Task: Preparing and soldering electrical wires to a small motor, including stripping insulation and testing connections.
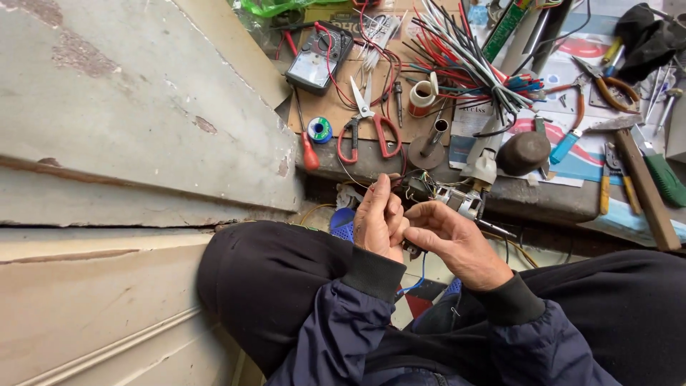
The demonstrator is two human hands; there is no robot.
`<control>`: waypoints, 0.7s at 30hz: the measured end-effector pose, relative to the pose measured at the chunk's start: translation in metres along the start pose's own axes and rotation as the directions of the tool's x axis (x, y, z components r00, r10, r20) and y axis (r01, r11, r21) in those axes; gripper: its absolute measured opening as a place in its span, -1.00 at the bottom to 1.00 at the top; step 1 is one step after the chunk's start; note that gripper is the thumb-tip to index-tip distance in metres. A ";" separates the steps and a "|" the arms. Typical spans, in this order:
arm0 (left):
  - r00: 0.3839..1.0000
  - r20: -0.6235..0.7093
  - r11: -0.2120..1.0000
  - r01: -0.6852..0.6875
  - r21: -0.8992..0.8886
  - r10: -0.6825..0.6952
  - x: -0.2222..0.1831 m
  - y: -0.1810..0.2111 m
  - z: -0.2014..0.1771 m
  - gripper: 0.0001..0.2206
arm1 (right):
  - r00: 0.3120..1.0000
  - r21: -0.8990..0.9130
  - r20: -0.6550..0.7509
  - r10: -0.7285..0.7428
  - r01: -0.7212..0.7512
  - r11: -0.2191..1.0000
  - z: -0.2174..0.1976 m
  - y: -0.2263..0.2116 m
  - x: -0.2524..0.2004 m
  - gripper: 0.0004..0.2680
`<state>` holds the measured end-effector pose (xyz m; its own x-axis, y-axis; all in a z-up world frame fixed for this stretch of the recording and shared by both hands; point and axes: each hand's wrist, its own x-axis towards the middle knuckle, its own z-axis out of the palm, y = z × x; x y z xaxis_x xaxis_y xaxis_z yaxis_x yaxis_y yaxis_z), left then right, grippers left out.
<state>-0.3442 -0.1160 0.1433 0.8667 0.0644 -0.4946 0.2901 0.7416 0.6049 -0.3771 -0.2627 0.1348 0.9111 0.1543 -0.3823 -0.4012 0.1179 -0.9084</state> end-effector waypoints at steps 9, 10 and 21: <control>0.999 0.015 0.997 -0.030 -0.065 0.031 0.025 -0.017 -0.035 -0.69 | 0.986 -0.077 0.066 -0.151 0.156 0.985 0.006 0.010 -0.003 -0.59; 0.998 0.063 0.986 0.007 -0.165 0.003 0.034 -0.019 -0.045 -0.73 | 0.996 -0.086 0.083 -0.021 0.028 0.996 0.001 0.007 -0.005 -0.65; 0.964 -0.126 0.972 -0.229 0.045 0.233 0.024 0.028 -0.038 -0.82 | 0.898 0.380 -0.421 0.126 0.048 0.924 -0.049 0.026 0.009 -0.74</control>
<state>-0.3309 -0.0684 0.1240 0.8522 0.3188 -0.4150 0.1021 0.6765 0.7293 -0.3746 -0.3067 0.0998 0.8079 -0.2593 -0.5292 -0.3626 0.4891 -0.7933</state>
